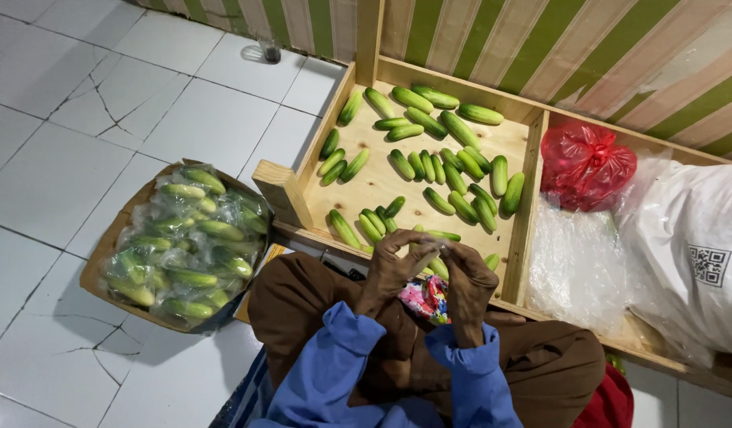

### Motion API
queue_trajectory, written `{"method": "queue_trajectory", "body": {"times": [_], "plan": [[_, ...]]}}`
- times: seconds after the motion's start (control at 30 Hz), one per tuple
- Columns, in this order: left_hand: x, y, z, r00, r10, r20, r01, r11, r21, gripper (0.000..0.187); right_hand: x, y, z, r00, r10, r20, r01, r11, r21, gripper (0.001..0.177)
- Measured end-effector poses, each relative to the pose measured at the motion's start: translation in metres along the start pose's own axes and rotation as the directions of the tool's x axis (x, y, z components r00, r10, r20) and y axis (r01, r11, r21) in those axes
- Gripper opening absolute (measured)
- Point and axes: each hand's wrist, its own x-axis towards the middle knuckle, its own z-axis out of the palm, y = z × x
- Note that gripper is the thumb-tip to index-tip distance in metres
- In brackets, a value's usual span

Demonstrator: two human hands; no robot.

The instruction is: Bagging and sealing individual cucumbers from a crate into plastic bags using a handheld sealer

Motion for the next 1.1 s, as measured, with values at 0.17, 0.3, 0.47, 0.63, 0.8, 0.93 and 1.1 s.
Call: {"method": "queue_trajectory", "body": {"times": [0.17, 0.3, 0.47, 0.63, 0.8, 0.93, 1.1], "plan": [[0.0, 0.0, 0.001, 0.972, -0.237, 0.01, 0.22, 0.887, -0.406, 0.01, 0.006, 0.011, -0.013, 0.986, 0.055, 0.159, -0.078, 0.986, 0.145, 0.017], [0.009, 0.014, -0.005, 0.931, -0.318, 0.177, 0.358, 0.714, -0.602, 0.011, 0.015, 0.045, -0.03, 0.944, 0.058, 0.326, -0.163, 0.939, 0.303, 0.021], [0.015, 0.006, -0.009, 0.89, -0.308, 0.335, 0.455, 0.614, -0.645, 0.045, 0.02, -0.016, -0.017, 0.908, 0.034, 0.417, -0.146, 0.96, 0.24, 0.042], [0.017, 0.002, -0.012, 0.88, -0.319, 0.351, 0.474, 0.592, -0.652, 0.054, 0.014, 0.006, -0.017, 0.931, 0.082, 0.356, -0.144, 0.978, 0.152, 0.017], [-0.004, -0.044, -0.003, 0.885, -0.329, 0.33, 0.466, 0.644, -0.607, 0.018, 0.009, 0.01, -0.014, 0.966, 0.054, 0.253, -0.091, 0.986, 0.137, 0.014], [-0.007, -0.002, -0.005, 0.874, -0.353, 0.334, 0.485, 0.591, -0.644, 0.016, 0.013, 0.003, -0.014, 0.948, 0.067, 0.311, -0.118, 0.982, 0.147, 0.014], [-0.005, -0.019, -0.002, 0.882, -0.386, 0.272, 0.463, 0.592, -0.66, 0.015, 0.025, -0.007, -0.018, 0.88, 0.067, 0.47, -0.178, 0.964, 0.196, 0.026]]}}
